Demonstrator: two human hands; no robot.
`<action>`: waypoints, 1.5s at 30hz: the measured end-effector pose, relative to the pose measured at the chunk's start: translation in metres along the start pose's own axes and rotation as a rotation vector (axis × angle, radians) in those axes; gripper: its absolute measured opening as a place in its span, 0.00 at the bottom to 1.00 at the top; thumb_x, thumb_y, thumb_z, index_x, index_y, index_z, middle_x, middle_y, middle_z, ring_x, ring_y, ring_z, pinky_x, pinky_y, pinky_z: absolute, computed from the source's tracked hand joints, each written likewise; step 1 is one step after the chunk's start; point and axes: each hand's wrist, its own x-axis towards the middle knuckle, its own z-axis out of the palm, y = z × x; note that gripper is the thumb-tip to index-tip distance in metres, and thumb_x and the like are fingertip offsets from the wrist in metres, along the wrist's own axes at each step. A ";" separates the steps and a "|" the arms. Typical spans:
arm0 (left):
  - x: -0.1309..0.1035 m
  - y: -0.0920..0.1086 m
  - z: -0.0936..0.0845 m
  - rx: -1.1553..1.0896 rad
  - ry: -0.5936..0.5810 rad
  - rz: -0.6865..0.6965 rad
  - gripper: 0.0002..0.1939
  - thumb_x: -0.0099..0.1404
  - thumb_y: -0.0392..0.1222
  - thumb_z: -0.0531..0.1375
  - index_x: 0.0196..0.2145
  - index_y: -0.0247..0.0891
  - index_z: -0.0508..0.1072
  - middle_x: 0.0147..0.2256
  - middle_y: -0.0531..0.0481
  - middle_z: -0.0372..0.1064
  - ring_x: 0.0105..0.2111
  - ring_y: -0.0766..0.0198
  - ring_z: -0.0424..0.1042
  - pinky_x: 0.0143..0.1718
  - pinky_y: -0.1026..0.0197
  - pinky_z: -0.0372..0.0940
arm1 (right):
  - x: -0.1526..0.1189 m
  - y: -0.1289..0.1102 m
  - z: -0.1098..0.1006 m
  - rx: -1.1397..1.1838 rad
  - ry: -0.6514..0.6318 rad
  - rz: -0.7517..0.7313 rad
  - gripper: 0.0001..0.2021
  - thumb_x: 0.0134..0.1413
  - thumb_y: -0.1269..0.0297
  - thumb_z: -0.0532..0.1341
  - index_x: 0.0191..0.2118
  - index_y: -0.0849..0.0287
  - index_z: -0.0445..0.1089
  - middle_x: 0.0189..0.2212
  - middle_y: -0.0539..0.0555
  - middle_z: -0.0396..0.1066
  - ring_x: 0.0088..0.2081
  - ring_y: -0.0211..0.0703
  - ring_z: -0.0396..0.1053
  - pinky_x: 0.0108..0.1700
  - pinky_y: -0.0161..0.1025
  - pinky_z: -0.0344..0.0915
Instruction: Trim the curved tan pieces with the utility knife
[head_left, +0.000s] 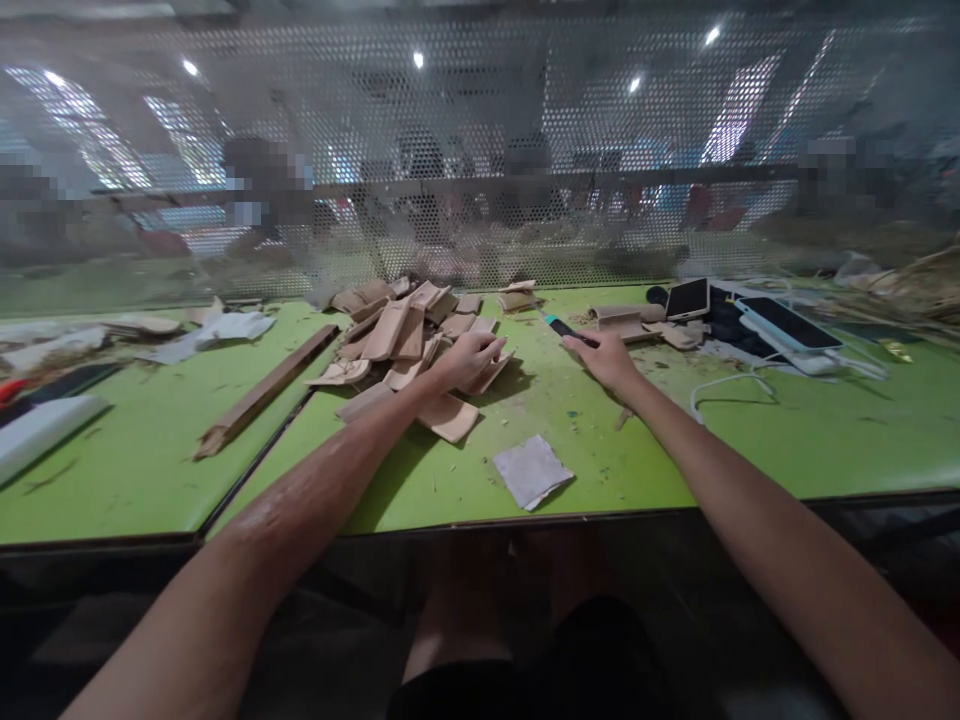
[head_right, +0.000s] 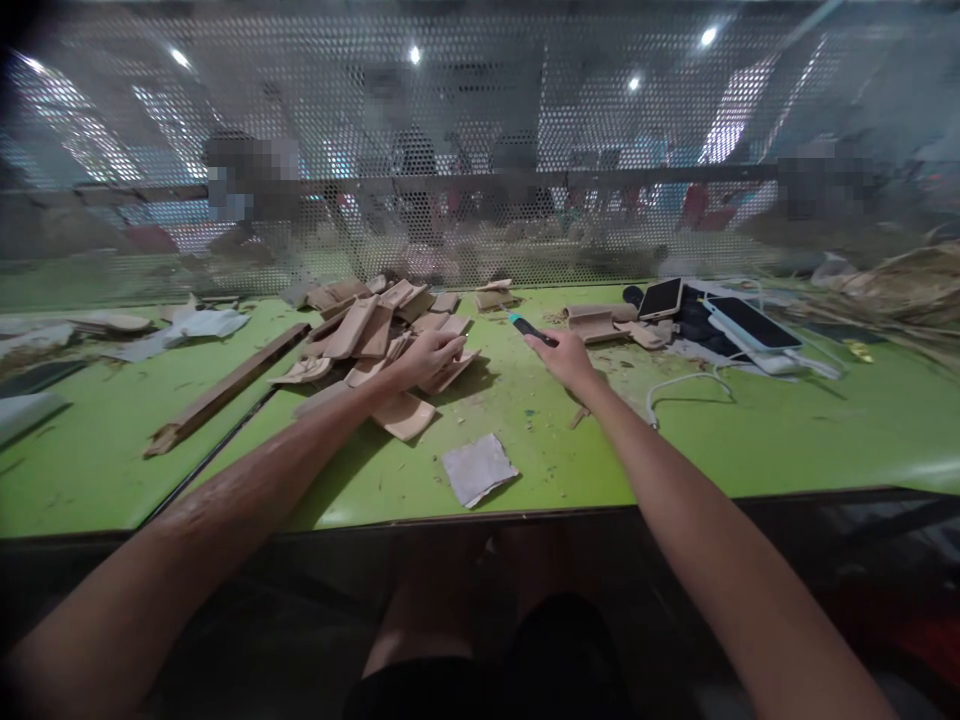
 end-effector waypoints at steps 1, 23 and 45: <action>0.000 -0.001 0.000 0.004 0.003 -0.001 0.22 0.69 0.52 0.50 0.22 0.37 0.64 0.19 0.55 0.58 0.22 0.68 0.56 0.26 0.62 0.51 | -0.001 -0.001 0.000 0.005 -0.006 0.006 0.30 0.53 0.46 0.62 0.51 0.68 0.78 0.27 0.57 0.75 0.25 0.41 0.63 0.27 0.38 0.57; -0.005 0.009 -0.002 -0.093 -0.005 -0.057 0.20 0.67 0.45 0.51 0.17 0.40 0.58 0.17 0.54 0.52 0.21 0.67 0.52 0.26 0.59 0.48 | 0.000 -0.001 -0.002 -0.030 -0.047 -0.043 0.29 0.53 0.44 0.60 0.45 0.68 0.80 0.24 0.55 0.70 0.25 0.41 0.62 0.29 0.38 0.56; -0.002 0.002 0.001 -0.087 -0.042 -0.055 0.26 0.71 0.54 0.51 0.18 0.39 0.55 0.17 0.56 0.51 0.21 0.69 0.50 0.26 0.60 0.47 | 0.002 0.002 0.000 -0.060 -0.054 -0.049 0.29 0.52 0.43 0.60 0.42 0.68 0.80 0.29 0.57 0.75 0.31 0.48 0.68 0.33 0.41 0.60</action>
